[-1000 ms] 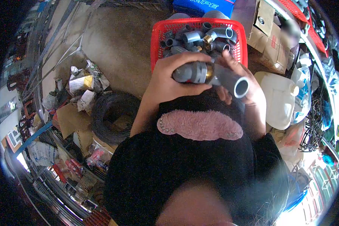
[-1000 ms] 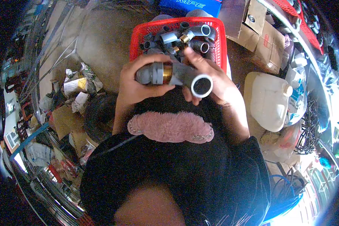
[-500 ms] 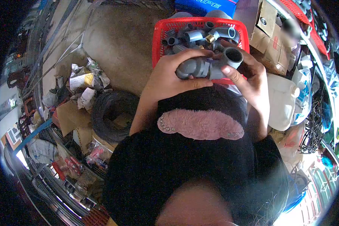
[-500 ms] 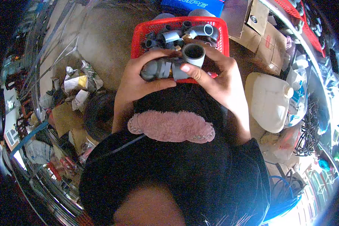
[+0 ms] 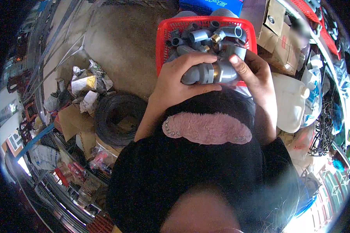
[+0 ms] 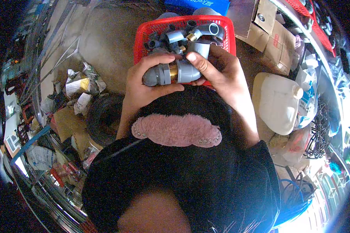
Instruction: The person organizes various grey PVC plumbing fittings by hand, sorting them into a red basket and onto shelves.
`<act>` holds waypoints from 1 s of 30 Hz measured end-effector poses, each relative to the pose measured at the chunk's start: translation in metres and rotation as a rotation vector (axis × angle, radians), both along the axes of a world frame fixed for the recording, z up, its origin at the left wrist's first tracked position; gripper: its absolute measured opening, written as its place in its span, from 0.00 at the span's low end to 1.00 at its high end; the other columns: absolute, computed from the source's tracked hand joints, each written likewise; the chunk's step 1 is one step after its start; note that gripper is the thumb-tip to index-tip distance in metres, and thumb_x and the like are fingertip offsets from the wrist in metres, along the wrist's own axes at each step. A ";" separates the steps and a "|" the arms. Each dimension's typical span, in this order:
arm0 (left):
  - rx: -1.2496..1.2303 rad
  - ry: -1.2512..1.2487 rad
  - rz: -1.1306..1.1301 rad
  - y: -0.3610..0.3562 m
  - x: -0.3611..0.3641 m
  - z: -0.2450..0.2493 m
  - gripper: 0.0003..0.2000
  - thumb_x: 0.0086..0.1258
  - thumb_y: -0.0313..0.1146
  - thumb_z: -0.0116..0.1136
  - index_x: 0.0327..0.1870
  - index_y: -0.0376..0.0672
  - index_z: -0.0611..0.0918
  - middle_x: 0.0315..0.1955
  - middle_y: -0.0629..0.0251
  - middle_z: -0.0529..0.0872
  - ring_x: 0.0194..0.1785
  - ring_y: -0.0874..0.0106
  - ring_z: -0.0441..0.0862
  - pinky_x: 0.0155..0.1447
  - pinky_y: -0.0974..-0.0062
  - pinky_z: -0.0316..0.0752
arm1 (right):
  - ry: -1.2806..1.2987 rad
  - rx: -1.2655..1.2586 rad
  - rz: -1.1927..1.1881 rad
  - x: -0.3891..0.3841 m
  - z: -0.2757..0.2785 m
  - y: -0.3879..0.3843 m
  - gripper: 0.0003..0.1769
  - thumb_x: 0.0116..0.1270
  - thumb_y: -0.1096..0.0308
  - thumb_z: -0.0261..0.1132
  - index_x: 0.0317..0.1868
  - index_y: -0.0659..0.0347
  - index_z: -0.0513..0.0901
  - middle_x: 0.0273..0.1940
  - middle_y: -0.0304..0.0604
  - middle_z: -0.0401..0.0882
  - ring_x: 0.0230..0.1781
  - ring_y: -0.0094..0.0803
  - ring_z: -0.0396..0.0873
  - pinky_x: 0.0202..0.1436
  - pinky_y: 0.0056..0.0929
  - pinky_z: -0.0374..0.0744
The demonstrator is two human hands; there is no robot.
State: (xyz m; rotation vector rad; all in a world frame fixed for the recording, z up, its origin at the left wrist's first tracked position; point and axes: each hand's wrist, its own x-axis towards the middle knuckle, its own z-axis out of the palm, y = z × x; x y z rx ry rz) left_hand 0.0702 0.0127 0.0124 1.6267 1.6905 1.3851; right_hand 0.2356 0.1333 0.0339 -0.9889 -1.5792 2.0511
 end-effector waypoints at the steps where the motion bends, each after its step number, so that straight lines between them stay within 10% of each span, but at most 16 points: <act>1: 0.005 0.002 -0.004 0.000 0.000 0.001 0.28 0.46 0.33 0.79 0.52 0.46 0.81 0.47 0.61 0.86 0.50 0.64 0.85 0.53 0.69 0.79 | -0.011 -0.021 0.028 0.001 0.000 0.002 0.25 0.67 0.52 0.68 0.49 0.69 0.80 0.36 0.43 0.84 0.31 0.23 0.81 0.31 0.19 0.79; 5: 0.009 -0.012 0.012 0.000 0.002 0.005 0.27 0.46 0.32 0.79 0.51 0.46 0.82 0.46 0.61 0.86 0.48 0.64 0.86 0.50 0.70 0.80 | -0.091 -0.050 0.104 0.002 -0.001 0.008 0.26 0.67 0.51 0.67 0.50 0.69 0.80 0.34 0.44 0.84 0.27 0.27 0.81 0.30 0.22 0.78; 8: 0.063 -0.056 0.076 0.003 0.004 0.000 0.27 0.46 0.31 0.79 0.51 0.45 0.82 0.44 0.62 0.86 0.45 0.69 0.86 0.47 0.73 0.80 | -0.199 0.551 -0.099 0.002 0.014 -0.005 0.26 0.67 0.53 0.68 0.52 0.68 0.79 0.32 0.45 0.83 0.27 0.30 0.80 0.32 0.25 0.77; 10: 0.047 -0.065 0.140 0.004 0.004 0.000 0.27 0.46 0.30 0.79 0.51 0.44 0.82 0.42 0.64 0.86 0.42 0.74 0.85 0.43 0.77 0.80 | -0.234 0.712 -0.206 0.014 0.038 -0.009 0.20 0.72 0.63 0.60 0.58 0.68 0.76 0.48 0.48 0.82 0.46 0.30 0.80 0.53 0.26 0.75; 17: -0.003 -0.178 0.208 0.001 0.003 -0.008 0.26 0.45 0.29 0.79 0.50 0.44 0.83 0.39 0.69 0.85 0.35 0.83 0.80 0.34 0.84 0.77 | 0.472 1.022 -0.111 0.054 0.108 -0.038 0.17 0.70 0.64 0.62 0.52 0.67 0.76 0.43 0.47 0.81 0.42 0.31 0.79 0.48 0.28 0.75; 30: 0.000 -0.263 0.212 -0.003 0.007 -0.006 0.28 0.45 0.30 0.80 0.51 0.42 0.82 0.41 0.67 0.86 0.38 0.81 0.81 0.38 0.82 0.78 | 0.572 1.065 -0.079 0.053 0.112 -0.033 0.13 0.65 0.64 0.65 0.43 0.65 0.75 0.36 0.45 0.77 0.35 0.33 0.77 0.37 0.31 0.75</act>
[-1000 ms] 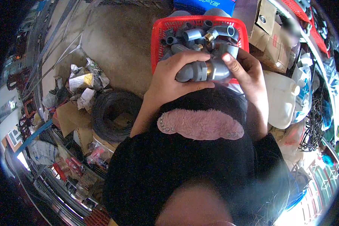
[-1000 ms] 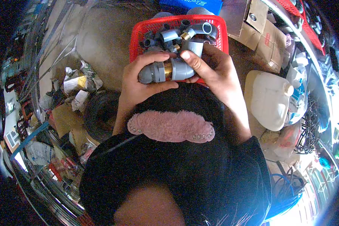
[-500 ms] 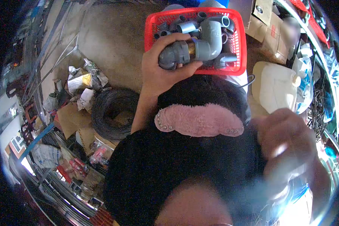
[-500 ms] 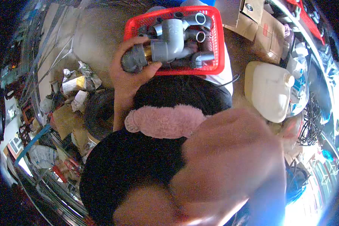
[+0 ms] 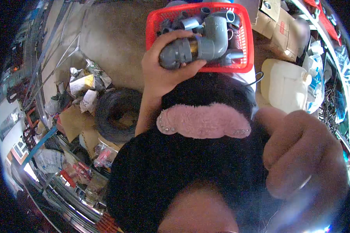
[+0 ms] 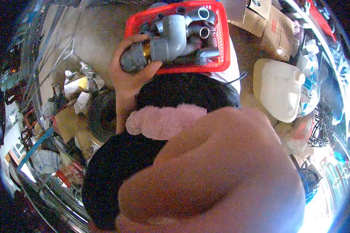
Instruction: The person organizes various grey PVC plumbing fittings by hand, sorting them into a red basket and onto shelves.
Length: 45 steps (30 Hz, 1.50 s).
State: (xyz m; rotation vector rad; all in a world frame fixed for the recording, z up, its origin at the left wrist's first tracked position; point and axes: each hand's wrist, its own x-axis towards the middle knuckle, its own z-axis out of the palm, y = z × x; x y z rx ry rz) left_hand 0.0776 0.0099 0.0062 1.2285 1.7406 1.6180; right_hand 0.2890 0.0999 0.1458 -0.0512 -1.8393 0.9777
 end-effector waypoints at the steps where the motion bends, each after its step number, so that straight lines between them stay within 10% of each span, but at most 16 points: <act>1: -0.024 0.001 -0.009 0.002 -0.002 0.003 0.28 0.45 0.29 0.80 0.52 0.42 0.82 0.42 0.66 0.86 0.39 0.81 0.82 0.38 0.82 0.78 | 0.007 0.005 0.001 -0.001 0.001 0.001 0.13 0.65 0.64 0.65 0.42 0.65 0.75 0.35 0.45 0.77 0.34 0.33 0.77 0.36 0.32 0.75; 10: -0.022 0.011 -0.015 0.002 0.000 0.004 0.28 0.46 0.29 0.79 0.52 0.42 0.82 0.43 0.66 0.86 0.44 0.78 0.82 0.47 0.78 0.79 | -0.045 0.020 -0.019 -0.002 0.002 0.002 0.12 0.62 0.64 0.67 0.35 0.64 0.74 0.30 0.43 0.75 0.29 0.34 0.76 0.29 0.34 0.76; 14: -0.063 -0.155 -0.042 0.001 0.003 0.012 0.27 0.47 0.28 0.78 0.52 0.41 0.81 0.43 0.65 0.85 0.46 0.76 0.82 0.51 0.75 0.77 | -0.453 -0.002 -0.223 -0.015 -0.022 0.010 0.12 0.61 0.65 0.68 0.32 0.63 0.74 0.27 0.43 0.74 0.26 0.35 0.76 0.25 0.35 0.76; 21: -0.301 -0.538 -0.161 0.007 0.014 0.025 0.24 0.54 0.29 0.74 0.53 0.38 0.80 0.39 0.65 0.85 0.34 0.78 0.81 0.36 0.81 0.76 | -0.590 0.464 -0.254 -0.012 -0.117 0.043 0.31 0.43 0.69 0.77 0.53 0.58 0.82 0.56 0.42 0.82 0.57 0.41 0.79 0.59 0.36 0.77; 28: -0.319 -0.495 -0.280 0.010 0.013 0.029 0.20 0.59 0.31 0.72 0.52 0.39 0.81 0.34 0.66 0.84 0.27 0.82 0.78 0.26 0.84 0.72 | -0.527 0.017 -0.107 -0.006 -0.136 0.035 0.29 0.56 0.63 0.74 0.58 0.60 0.79 0.50 0.49 0.83 0.51 0.43 0.82 0.51 0.37 0.80; 35: -0.268 -0.156 -0.355 0.015 0.007 0.025 0.24 0.55 0.33 0.75 0.53 0.39 0.81 0.39 0.64 0.87 0.41 0.76 0.84 0.47 0.76 0.78 | -0.426 -1.014 0.078 -0.008 -0.122 0.012 0.25 0.65 0.62 0.69 0.58 0.62 0.72 0.46 0.48 0.83 0.42 0.25 0.80 0.45 0.24 0.76; 45: -0.214 -0.118 -0.403 0.014 0.000 0.017 0.26 0.53 0.33 0.77 0.55 0.42 0.81 0.40 0.65 0.87 0.42 0.75 0.84 0.48 0.76 0.77 | -0.650 -1.224 0.204 -0.011 -0.127 0.020 0.19 0.66 0.63 0.67 0.52 0.61 0.73 0.46 0.41 0.80 0.45 0.22 0.76 0.52 0.22 0.71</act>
